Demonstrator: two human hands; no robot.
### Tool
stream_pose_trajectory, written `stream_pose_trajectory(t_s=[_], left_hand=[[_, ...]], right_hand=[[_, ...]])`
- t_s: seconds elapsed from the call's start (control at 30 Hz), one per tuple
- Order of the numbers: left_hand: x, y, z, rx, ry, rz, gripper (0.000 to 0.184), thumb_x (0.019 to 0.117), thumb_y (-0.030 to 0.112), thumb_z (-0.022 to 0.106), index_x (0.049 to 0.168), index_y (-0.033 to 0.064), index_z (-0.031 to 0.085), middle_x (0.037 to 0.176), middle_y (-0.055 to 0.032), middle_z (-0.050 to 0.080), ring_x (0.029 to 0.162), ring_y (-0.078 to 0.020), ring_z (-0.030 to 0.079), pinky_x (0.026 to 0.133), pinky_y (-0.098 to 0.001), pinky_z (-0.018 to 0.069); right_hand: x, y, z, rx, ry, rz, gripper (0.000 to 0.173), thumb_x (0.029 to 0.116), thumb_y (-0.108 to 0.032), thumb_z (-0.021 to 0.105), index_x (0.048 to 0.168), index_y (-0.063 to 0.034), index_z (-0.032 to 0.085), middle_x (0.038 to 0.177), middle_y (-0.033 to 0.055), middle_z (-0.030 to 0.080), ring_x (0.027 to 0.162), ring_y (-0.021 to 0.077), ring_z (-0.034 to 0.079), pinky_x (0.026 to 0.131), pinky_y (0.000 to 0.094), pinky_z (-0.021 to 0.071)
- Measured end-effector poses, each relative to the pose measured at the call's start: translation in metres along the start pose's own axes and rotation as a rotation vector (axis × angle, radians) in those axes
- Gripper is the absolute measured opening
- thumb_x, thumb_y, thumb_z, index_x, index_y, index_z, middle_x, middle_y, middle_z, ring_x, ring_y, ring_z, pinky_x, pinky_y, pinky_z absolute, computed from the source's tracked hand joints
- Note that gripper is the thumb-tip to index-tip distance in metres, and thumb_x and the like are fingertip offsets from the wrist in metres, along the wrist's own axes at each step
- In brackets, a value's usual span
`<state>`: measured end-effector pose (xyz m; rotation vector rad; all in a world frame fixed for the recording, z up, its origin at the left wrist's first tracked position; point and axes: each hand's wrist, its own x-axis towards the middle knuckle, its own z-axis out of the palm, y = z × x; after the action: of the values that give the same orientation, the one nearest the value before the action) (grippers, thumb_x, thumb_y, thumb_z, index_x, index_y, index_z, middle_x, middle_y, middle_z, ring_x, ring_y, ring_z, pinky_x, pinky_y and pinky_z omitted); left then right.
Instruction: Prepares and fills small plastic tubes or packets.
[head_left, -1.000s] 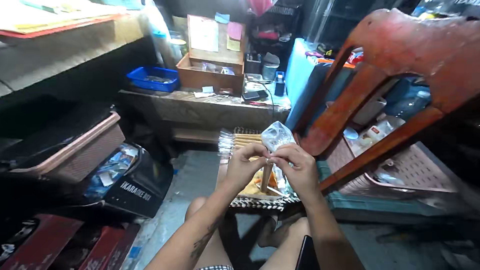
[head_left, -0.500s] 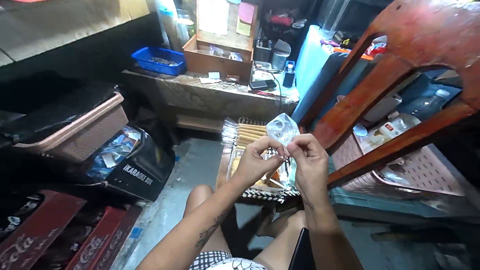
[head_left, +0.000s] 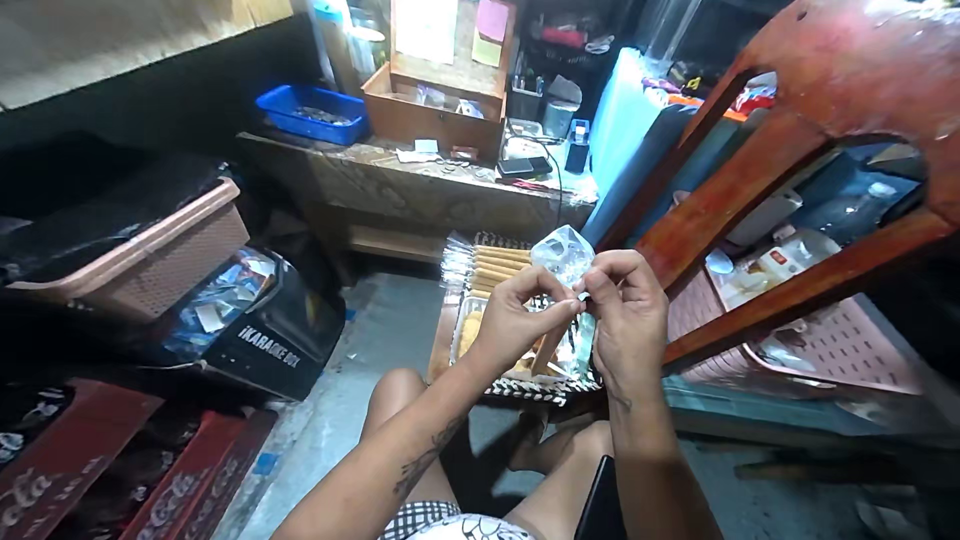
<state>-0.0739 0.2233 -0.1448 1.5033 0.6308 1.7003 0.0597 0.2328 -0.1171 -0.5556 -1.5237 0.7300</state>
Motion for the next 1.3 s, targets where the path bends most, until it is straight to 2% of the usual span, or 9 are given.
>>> stream_pose_trajectory(t_s=[0.1,0.27,0.6,0.77,0.87,1.0,1.07,1.17,1.3], left_hand=[[0.002,0.007,0.0,0.03,-0.006,-0.083,0.014,0.0869,-0.004,0.067,0.094,0.0083,0.068,0.089,0.0036,0.069,0.081,-0.003,0.065,0.076,-0.0207,0.0558],[0.004,0.011,-0.005,0.192,-0.066,-0.162,0.007,0.0902,0.004,0.067,0.09,0.0064,0.074,0.095,0.0006,0.07,0.091,-0.0053,0.064,0.083,-0.0234,0.0535],[-0.01,0.003,-0.002,0.203,-0.091,-0.134,0.006,0.0887,-0.002,0.068,0.087,0.0027,0.072,0.096,-0.0015,0.072,0.096,-0.0043,0.067,0.088,-0.0227,0.0546],[0.017,-0.001,-0.017,0.543,-0.216,0.009,0.01,0.0928,0.005,0.068,0.098,-0.0014,0.073,0.098,-0.0107,0.073,0.092,-0.0136,0.069,0.084,-0.0296,0.0567],[0.052,0.008,-0.028,0.759,-0.27,-0.086,0.015,0.0986,0.007,0.063,0.105,-0.0037,0.071,0.103,-0.0164,0.072,0.089,-0.0227,0.071,0.083,-0.0402,0.0584],[0.091,-0.017,-0.059,0.6,-0.004,-0.328,0.012,0.1004,0.008,0.061,0.107,-0.0006,0.066,0.103,-0.0115,0.069,0.085,-0.0164,0.069,0.08,-0.0374,0.0593],[0.102,-0.043,-0.079,0.456,0.162,-0.386,0.009,0.0998,0.005,0.061,0.107,-0.0012,0.063,0.101,-0.0106,0.066,0.081,-0.0137,0.068,0.077,-0.0337,0.0596],[0.105,-0.077,-0.101,0.32,0.33,-0.461,0.01,0.1003,0.002,0.058,0.109,-0.0014,0.059,0.101,-0.0112,0.064,0.081,-0.0135,0.065,0.075,-0.0318,0.0575],[0.092,-0.127,-0.116,0.194,0.441,-0.575,0.015,0.1011,0.001,0.057,0.116,-0.0015,0.054,0.104,-0.0111,0.062,0.081,-0.0122,0.065,0.074,-0.0286,0.0578]], right_hand=[[0.002,0.0,-0.001,-0.042,-0.006,-0.039,0.004,0.0985,-0.005,0.063,0.098,-0.0087,0.063,0.097,-0.0031,0.06,0.079,-0.0004,0.061,0.07,0.0152,0.0565],[0.002,0.004,-0.002,-0.104,0.003,-0.101,0.003,0.0985,-0.004,0.063,0.096,-0.0061,0.062,0.098,-0.0015,0.06,0.087,0.0002,0.061,0.077,0.0159,0.0551],[0.006,0.002,-0.003,-0.278,0.063,-0.281,0.005,0.0992,-0.007,0.064,0.094,-0.0051,0.063,0.104,0.0014,0.06,0.107,0.0053,0.06,0.093,0.0203,0.0517],[0.016,0.006,-0.006,-0.295,0.011,-0.236,0.006,0.1002,-0.007,0.062,0.095,-0.0037,0.064,0.103,0.0021,0.061,0.1,0.0038,0.061,0.088,0.0186,0.0521],[0.029,0.005,-0.011,-0.363,-0.032,-0.135,0.007,0.0995,-0.008,0.064,0.097,-0.0028,0.067,0.103,0.0036,0.062,0.092,0.0019,0.062,0.08,0.0149,0.0528],[0.019,0.01,-0.039,-0.4,-0.079,-0.019,0.013,0.1017,-0.013,0.061,0.109,-0.0045,0.069,0.113,0.0042,0.063,0.097,0.0046,0.063,0.082,0.0197,0.0545],[-0.001,0.022,-0.06,-0.388,-0.063,0.083,0.013,0.0985,-0.01,0.063,0.108,-0.0033,0.07,0.114,0.0051,0.063,0.096,0.0061,0.063,0.081,0.0219,0.0552],[-0.044,0.04,-0.092,-0.382,0.043,0.299,0.018,0.0921,-0.007,0.066,0.108,-0.0002,0.069,0.113,0.0037,0.064,0.096,0.0033,0.063,0.082,0.0207,0.0558],[-0.092,0.04,-0.116,-0.373,0.218,0.474,0.031,0.0904,-0.002,0.062,0.119,0.008,0.059,0.106,0.0031,0.065,0.088,-0.0003,0.065,0.079,0.0182,0.057]])
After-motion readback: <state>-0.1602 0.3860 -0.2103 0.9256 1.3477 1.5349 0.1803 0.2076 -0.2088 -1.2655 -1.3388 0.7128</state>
